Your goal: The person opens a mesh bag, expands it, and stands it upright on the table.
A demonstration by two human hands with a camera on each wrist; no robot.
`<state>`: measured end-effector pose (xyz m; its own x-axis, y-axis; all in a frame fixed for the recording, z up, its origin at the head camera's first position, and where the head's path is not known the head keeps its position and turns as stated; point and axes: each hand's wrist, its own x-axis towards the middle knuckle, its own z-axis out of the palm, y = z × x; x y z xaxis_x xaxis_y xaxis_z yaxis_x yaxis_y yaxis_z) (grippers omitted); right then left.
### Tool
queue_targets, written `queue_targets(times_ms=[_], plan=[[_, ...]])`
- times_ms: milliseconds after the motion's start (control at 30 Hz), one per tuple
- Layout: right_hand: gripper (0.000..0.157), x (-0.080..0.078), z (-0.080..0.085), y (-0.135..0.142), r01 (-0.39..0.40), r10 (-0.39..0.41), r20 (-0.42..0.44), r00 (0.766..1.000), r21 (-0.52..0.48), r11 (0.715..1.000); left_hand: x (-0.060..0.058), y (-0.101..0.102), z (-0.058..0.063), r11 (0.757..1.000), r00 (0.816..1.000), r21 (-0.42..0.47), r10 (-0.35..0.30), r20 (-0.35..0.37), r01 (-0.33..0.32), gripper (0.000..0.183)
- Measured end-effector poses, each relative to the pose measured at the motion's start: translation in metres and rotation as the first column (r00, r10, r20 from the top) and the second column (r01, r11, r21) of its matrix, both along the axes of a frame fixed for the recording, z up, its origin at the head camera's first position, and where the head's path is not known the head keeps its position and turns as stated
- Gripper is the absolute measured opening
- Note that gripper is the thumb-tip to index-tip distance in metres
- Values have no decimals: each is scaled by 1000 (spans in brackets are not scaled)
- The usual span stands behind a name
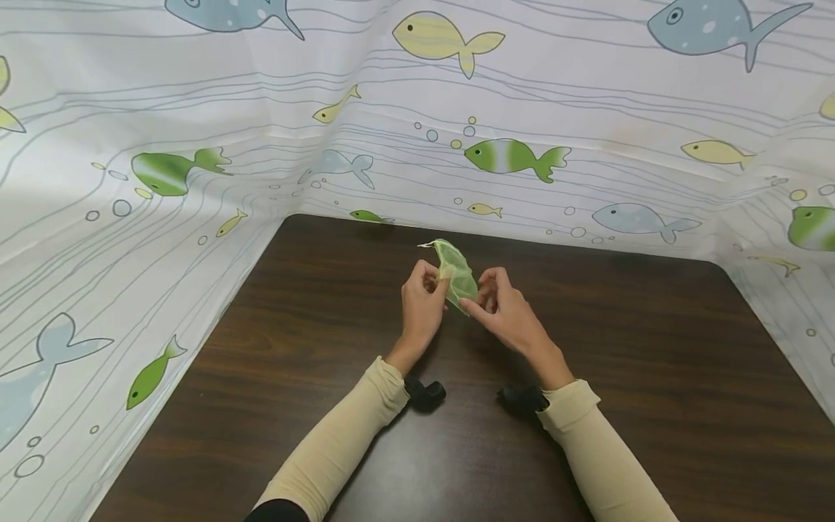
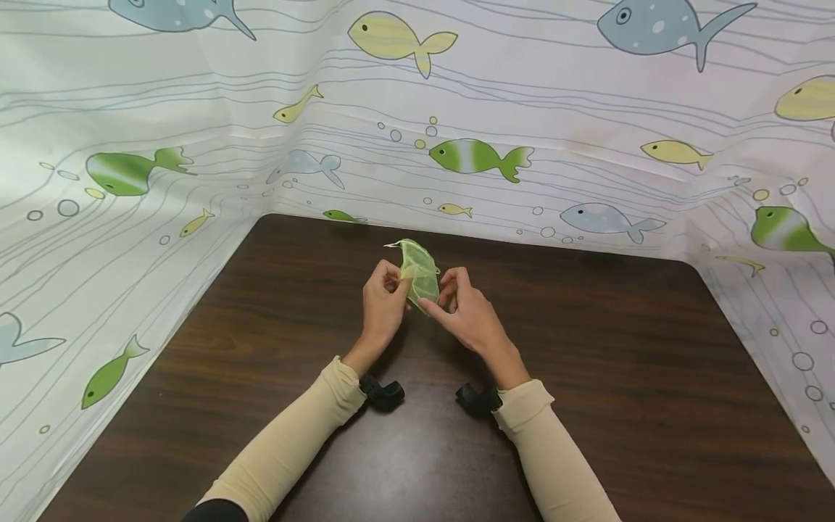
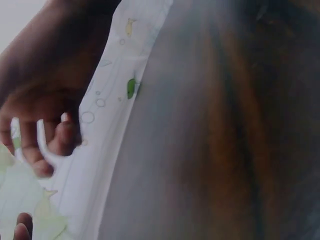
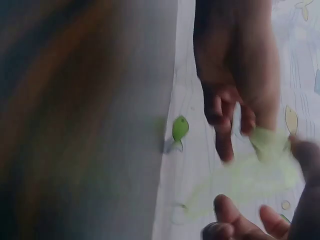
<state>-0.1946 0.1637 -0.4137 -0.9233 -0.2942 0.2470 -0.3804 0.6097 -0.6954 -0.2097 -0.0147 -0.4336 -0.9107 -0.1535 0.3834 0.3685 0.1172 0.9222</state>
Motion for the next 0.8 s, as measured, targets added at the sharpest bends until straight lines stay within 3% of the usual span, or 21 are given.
queue_targets(times_ms=[167,400,567,700,800], plan=[[35,0,-6,-3,-34,32,-33,999,-56,998,2,6,-2,998,998,1,-59,-9,59,9],[21,2,-9,-2,80,-103,-207,973,-116,990,6,7,-5,990,990,1,-138,-18,138,9],[24,1,-9,-2,120,-136,-201,970,-89,989,7,10,-5,981,980,7,-195,-31,195,8],[28,-1,-9,-3,139,-156,-206,966,-92,986,7,12,-5,978,977,-26,-210,-44,209,8],[23,-1,-9,-5,163,-188,-293,937,-107,981,8,13,-5,982,984,-76,-174,-34,171,10]])
